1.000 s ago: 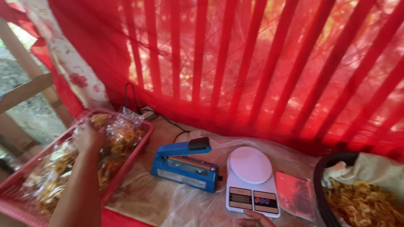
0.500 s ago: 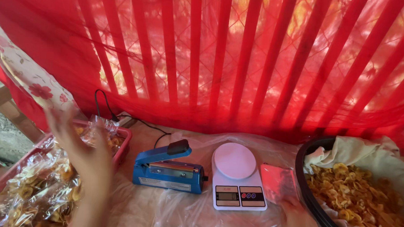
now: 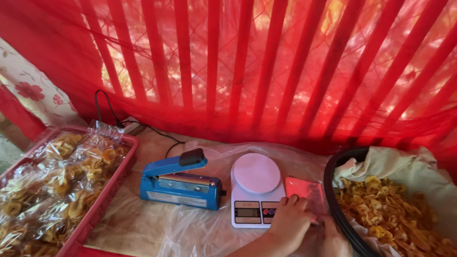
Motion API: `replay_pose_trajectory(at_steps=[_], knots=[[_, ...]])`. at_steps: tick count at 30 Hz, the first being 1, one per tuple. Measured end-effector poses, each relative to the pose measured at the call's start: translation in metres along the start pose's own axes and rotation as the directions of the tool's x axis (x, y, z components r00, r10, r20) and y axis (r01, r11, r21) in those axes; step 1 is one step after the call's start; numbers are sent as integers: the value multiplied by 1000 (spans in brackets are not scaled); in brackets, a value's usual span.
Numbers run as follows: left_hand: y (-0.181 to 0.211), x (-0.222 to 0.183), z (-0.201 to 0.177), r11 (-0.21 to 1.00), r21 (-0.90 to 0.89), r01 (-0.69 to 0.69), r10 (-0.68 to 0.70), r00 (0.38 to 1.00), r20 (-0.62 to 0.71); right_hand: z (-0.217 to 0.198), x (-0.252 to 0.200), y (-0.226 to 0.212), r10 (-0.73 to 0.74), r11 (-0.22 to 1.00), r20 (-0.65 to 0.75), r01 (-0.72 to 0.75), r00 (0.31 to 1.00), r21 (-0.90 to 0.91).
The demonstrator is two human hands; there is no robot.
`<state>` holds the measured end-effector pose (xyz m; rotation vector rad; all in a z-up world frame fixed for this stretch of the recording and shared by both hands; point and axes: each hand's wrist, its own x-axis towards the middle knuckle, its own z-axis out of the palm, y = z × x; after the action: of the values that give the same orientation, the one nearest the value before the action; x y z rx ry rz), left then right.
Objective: The person packages snacks by placing pieces into a small plastic bag by hand, weighing the bag on a digital scale, adding or removing pieces to reach a weight, and sealing the bag using a heat sealer.
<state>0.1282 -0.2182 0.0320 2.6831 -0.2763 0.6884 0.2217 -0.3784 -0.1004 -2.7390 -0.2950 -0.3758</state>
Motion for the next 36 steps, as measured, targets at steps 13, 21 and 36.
replay_pose_trajectory(at_steps=[13, 21, 36], knots=[[-15, -5, 14, 973, -199, 119, -144, 983, -115, -32, 15, -26, -333, 941, 137, 338, 933, -18], [-34, -17, -33, 550, -765, 336, -311, 932, 187, -76, -13, -11, -574, 711, -368, 668, 732, 219], [-14, -70, -31, -67, -984, 165, -327, 928, 178, -139, -7, -50, 43, 336, 188, -192, 981, 922]])
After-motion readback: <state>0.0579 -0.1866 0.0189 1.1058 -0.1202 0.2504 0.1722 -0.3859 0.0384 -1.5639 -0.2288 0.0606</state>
